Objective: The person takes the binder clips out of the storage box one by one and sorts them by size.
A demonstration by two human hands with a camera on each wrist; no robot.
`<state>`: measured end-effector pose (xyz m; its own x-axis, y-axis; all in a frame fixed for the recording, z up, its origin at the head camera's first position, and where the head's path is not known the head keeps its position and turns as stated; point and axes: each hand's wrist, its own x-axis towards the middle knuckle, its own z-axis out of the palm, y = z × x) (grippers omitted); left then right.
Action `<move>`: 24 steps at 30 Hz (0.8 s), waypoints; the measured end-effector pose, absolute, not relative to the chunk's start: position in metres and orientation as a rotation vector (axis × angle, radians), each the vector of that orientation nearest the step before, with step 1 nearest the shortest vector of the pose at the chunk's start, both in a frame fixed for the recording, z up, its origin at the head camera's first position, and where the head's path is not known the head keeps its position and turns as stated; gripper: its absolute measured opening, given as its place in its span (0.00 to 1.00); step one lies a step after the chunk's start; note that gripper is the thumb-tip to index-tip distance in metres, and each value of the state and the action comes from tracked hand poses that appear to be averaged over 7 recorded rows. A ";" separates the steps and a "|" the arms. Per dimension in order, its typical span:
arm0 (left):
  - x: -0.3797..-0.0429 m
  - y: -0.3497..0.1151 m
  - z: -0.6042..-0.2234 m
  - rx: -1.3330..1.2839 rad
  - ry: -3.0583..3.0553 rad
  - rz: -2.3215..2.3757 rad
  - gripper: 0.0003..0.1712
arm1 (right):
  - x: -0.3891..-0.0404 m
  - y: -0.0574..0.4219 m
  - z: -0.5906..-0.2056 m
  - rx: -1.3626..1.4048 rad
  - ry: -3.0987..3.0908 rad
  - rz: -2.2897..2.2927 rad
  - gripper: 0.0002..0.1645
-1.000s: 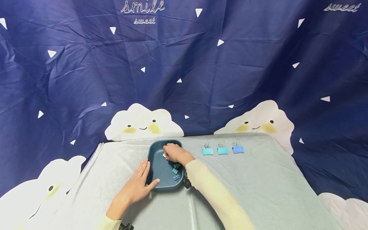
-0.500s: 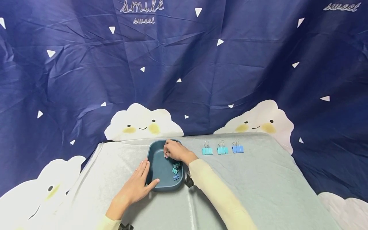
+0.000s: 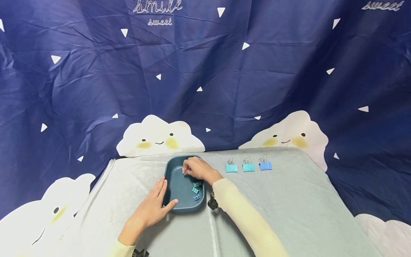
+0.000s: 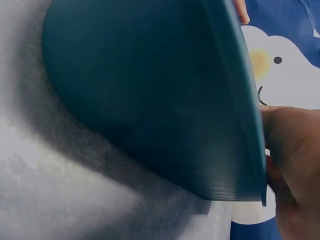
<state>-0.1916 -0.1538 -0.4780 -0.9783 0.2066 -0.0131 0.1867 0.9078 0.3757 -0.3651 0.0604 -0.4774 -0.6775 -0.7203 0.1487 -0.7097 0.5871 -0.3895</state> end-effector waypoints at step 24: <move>-0.191 -0.154 -0.477 0.316 2.999 0.606 0.57 | -0.368 0.068 -0.469 -0.967 2.526 -0.989 0.10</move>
